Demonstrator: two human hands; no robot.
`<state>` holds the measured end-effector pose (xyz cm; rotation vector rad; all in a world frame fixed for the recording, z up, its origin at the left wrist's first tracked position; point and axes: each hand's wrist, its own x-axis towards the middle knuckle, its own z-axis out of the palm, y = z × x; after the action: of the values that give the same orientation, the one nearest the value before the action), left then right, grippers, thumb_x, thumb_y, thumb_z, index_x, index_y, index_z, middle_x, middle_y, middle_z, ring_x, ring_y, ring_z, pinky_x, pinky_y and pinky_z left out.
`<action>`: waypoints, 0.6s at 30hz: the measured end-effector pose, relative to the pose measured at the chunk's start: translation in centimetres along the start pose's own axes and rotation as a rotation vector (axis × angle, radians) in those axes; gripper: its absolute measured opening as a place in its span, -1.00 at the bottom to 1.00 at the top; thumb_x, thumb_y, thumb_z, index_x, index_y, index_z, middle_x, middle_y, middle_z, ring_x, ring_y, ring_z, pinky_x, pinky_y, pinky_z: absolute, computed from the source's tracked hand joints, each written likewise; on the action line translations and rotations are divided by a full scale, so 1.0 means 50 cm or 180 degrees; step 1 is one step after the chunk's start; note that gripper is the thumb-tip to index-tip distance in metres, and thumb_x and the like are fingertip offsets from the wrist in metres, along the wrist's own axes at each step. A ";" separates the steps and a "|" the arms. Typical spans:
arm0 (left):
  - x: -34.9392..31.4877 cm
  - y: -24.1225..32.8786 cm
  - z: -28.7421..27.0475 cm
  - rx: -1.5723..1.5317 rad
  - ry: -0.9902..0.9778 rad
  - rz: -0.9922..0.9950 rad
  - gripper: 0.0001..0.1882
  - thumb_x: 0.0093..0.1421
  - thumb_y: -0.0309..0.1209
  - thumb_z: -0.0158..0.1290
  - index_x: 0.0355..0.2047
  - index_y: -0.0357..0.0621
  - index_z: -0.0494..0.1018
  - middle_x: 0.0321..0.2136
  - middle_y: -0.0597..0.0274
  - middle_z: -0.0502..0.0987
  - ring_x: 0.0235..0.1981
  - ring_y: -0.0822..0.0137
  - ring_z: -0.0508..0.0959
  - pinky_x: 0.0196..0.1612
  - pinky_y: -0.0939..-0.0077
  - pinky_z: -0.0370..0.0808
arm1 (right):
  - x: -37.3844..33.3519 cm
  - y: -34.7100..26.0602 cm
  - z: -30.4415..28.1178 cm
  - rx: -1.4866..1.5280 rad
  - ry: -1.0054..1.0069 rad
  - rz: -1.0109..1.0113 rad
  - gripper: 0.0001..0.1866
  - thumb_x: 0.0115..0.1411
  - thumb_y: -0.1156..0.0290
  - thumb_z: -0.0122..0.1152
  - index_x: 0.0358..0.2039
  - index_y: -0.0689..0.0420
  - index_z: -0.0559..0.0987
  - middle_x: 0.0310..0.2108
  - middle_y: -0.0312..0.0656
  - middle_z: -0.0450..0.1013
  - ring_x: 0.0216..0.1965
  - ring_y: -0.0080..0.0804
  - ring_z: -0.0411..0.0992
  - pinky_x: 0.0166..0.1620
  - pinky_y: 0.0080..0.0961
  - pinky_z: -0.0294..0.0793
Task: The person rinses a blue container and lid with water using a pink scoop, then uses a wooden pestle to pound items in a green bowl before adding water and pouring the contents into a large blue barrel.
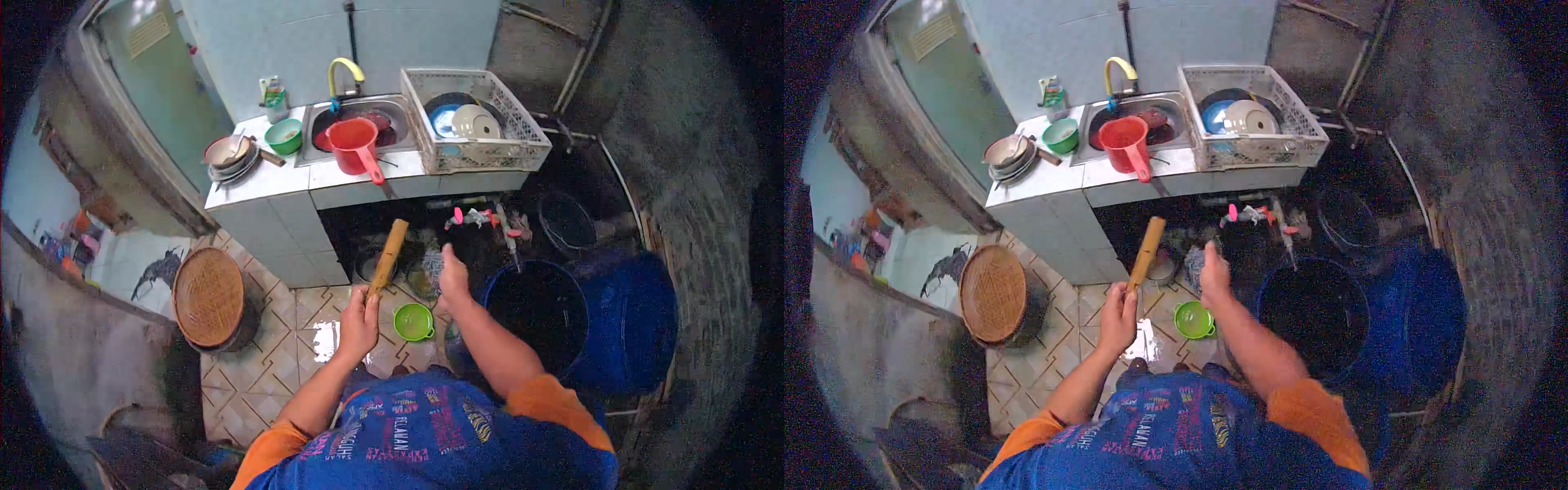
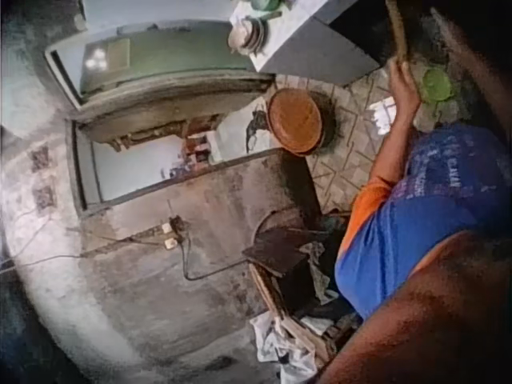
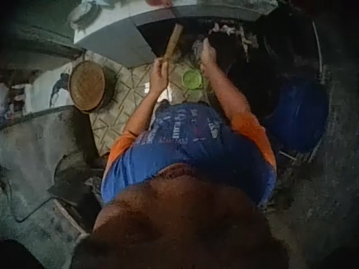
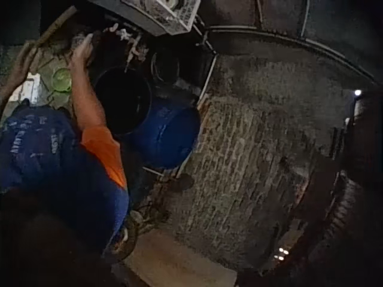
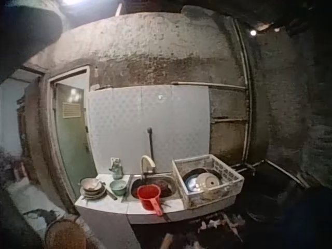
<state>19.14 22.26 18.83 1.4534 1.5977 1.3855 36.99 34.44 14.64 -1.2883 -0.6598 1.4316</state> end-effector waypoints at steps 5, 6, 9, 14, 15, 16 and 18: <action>-0.016 -0.009 0.056 0.0227 -0.0353 -0.0370 -0.83 0.31 -0.42 -0.12 -0.14 -0.22 0.29 -0.43 0.00 0.46 -0.43 0.17 0.48 -0.33 0.30 0.40 | -0.109 -0.030 0.104 -0.0586 -0.0115 -0.1225 -0.61 0.35 0.04 -0.09 -0.30 0.14 0.46 -0.31 -0.28 0.43 -0.31 -0.57 0.33 -0.26 -0.53 0.33; -0.009 0.000 0.057 0.0165 -0.0209 -0.0375 -0.83 0.28 -0.48 -0.13 -0.13 -0.22 0.29 -0.39 -0.08 0.48 -0.39 0.04 0.52 -0.29 0.23 0.42 | -0.159 -0.043 0.129 -0.0849 -0.0314 -0.0976 -0.65 0.34 0.11 -0.04 -0.27 0.18 0.45 -0.27 -0.28 0.40 -0.24 -0.57 0.29 -0.21 -0.52 0.32; -0.003 -0.013 0.056 0.0345 -0.0224 -0.0041 -0.64 0.14 -0.64 -0.20 -0.03 -0.19 0.22 -0.30 -0.27 0.46 -0.24 -0.26 0.49 -0.20 0.07 0.41 | -0.107 0.107 0.106 -0.1007 -0.0245 -0.1229 -0.52 0.26 0.05 0.06 -0.17 0.30 0.43 -0.35 -0.15 0.44 -0.32 -0.49 0.36 -0.23 -0.43 0.39; -0.023 -0.049 0.067 0.0010 -0.0640 -0.0261 -0.52 0.15 -0.60 -0.16 0.11 -0.19 0.10 -0.25 -0.31 0.44 -0.21 -0.34 0.47 -0.19 0.04 0.42 | -0.111 0.033 0.084 -0.1772 -0.1186 -0.1188 -0.46 0.15 0.10 0.21 -0.14 0.40 0.46 -0.32 0.06 0.51 -0.24 -0.34 0.46 -0.18 -0.33 0.42; -0.019 -0.047 0.065 0.0299 -0.0391 0.0398 -0.57 0.18 -0.50 -0.07 0.07 -0.24 0.19 -0.31 -0.29 0.49 -0.32 -0.28 0.52 -0.27 0.03 0.45 | -0.124 -0.009 0.078 -0.1761 -0.1534 -0.0517 -0.50 0.13 0.13 0.23 -0.15 0.37 0.46 -0.29 0.10 0.51 -0.23 -0.26 0.48 -0.17 -0.28 0.43; -0.020 -0.047 0.058 0.0305 -0.0397 0.0387 -0.57 0.18 -0.50 -0.07 0.07 -0.24 0.19 -0.31 -0.29 0.49 -0.32 -0.28 0.52 -0.27 0.03 0.45 | -0.133 -0.018 0.069 -0.1756 -0.1534 -0.0504 -0.50 0.13 0.13 0.23 -0.15 0.37 0.46 -0.29 0.10 0.51 -0.23 -0.26 0.48 -0.17 -0.28 0.43; -0.025 -0.043 0.035 0.1066 -0.1182 -0.0005 -0.66 0.17 -0.39 0.00 -0.06 -0.28 0.33 -0.41 -0.25 0.53 -0.40 -0.23 0.54 -0.30 0.01 0.46 | -0.144 -0.022 0.054 -0.2595 -0.1607 -0.1473 -0.55 0.12 0.19 0.23 -0.14 0.31 0.45 -0.31 0.07 0.50 -0.27 -0.20 0.50 -0.20 -0.27 0.43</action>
<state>20.25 21.86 16.02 1.7774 1.6299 0.8056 33.88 28.72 18.91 -1.2243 -1.8909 1.1159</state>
